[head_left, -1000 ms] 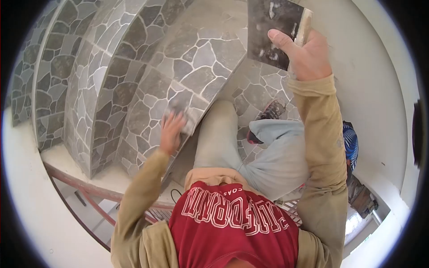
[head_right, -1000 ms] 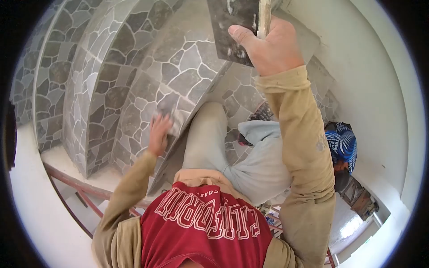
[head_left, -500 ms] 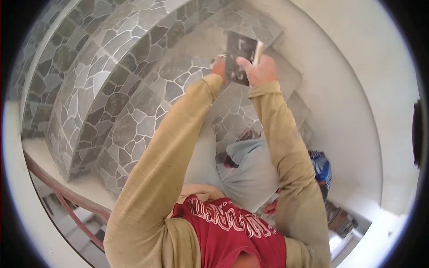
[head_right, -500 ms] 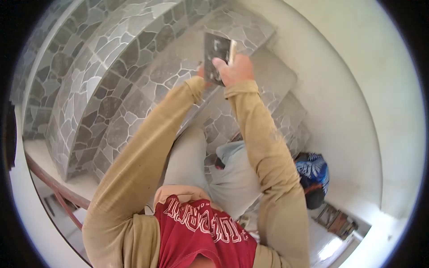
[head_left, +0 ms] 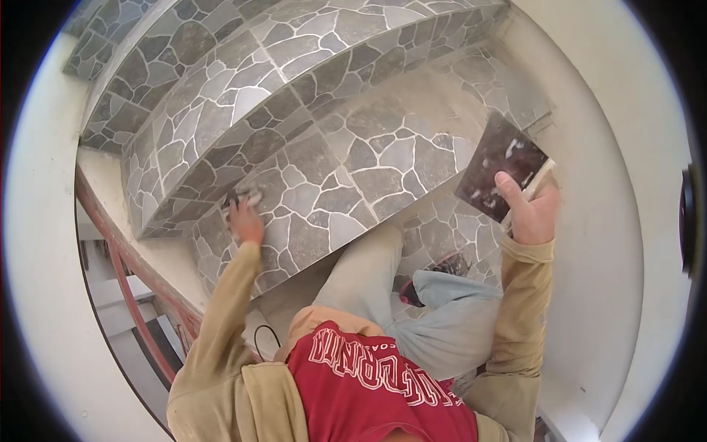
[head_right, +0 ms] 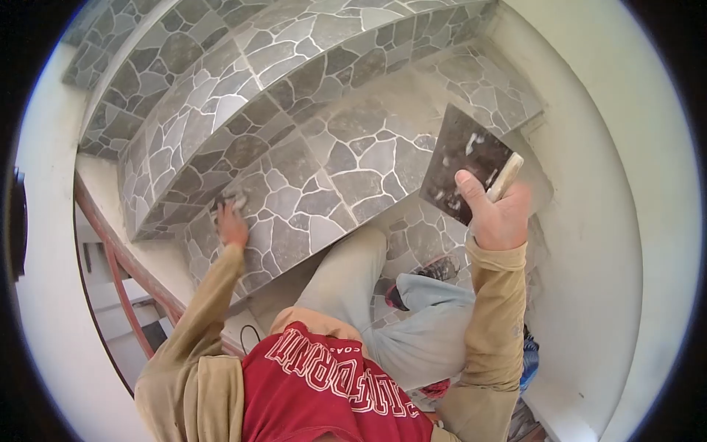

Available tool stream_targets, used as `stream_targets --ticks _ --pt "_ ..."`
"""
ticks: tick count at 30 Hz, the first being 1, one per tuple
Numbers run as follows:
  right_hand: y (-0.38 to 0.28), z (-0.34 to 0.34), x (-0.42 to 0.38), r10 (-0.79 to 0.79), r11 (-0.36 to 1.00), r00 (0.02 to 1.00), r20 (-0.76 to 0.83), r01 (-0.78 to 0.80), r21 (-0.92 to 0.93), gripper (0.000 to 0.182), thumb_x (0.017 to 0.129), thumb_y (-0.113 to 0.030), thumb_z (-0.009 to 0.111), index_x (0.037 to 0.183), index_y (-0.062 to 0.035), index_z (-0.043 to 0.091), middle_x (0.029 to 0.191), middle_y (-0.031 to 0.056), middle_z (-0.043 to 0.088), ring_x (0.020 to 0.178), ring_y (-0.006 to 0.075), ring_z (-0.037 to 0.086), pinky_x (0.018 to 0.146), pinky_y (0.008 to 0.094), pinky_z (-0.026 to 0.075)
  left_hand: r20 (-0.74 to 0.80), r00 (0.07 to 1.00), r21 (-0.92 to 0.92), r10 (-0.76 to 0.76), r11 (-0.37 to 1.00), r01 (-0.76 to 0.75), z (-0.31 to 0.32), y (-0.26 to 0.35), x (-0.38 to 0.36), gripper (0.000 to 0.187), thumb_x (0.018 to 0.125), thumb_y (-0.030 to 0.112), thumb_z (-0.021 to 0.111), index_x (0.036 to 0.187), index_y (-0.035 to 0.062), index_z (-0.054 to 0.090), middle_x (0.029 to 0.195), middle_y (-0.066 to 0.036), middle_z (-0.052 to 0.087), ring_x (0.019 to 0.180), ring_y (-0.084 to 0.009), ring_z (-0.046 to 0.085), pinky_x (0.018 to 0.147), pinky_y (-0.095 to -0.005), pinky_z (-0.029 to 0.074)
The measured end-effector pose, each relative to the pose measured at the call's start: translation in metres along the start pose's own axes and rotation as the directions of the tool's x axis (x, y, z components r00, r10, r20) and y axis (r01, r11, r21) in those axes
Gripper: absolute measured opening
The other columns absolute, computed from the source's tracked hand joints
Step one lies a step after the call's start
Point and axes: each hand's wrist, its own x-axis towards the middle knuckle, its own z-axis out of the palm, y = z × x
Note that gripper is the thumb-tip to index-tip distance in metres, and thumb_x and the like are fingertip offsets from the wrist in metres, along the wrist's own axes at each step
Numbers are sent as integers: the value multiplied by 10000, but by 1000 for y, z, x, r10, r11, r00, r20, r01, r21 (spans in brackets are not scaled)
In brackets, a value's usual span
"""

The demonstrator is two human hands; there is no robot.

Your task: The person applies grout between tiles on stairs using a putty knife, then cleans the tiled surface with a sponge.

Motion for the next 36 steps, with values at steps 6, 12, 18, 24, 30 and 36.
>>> stream_targets --ticks 6,12,18,24,30,36 --pt "5 1 12 13 982 997 70 0 -187 235 888 -85 735 1095 25 711 929 52 718 821 127 636 756 285 516 -58 888 67 -457 885 460 84 226 90 499 898 287 602 1386 215 529 1503 -318 346 1380 -498 356 1094 -687 251" --pt "22 1 17 -52 999 998 -22 52 1 234 866 -105 761 1054 26 716 890 47 715 789 132 649 734 294 525 -38 882 -891 469 384 -243 65 415 74 361 803 -16 558 1087 134 723 1241 -151 680 1283 -347 566 1130 -436 392" --pt "23 -15 21 -115 969 987 -114 86 -232 256 858 -140 776 1050 21 721 891 53 718 756 130 652 699 299 529 -313 385 -401 868 247 -882 -89 337 73 507 787 -88 548 1179 201 688 1491 -40 535 1452 -273 406 1206 -592 212" --pt "16 -24 18 -60 988 987 -148 38 -147 249 870 -173 763 1027 19 734 861 54 723 747 117 641 688 291 516 409 338 148 848 303 -941 -185 38 134 314 902 171 549 1176 219 694 1538 32 474 1507 -216 305 1238 -608 139" --pt "12 -8 8 -32 981 997 -64 19 -195 248 876 -201 762 1022 -2 744 823 44 724 728 114 629 674 292 507 581 190 226 791 67 -972 -189 57 175 394 890 125 536 1265 153 653 1533 41 466 1498 -161 301 1224 -638 135" --pt "4 -9 10 -48 995 997 -61 43 -86 208 887 -175 740 1006 -5 734 808 48 721 714 115 633 661 297 513 390 276 300 879 162 -940 -125 243 188 367 901 137 518 1231 159 677 1507 56 498 1483 -151 323 1211 -652 142"
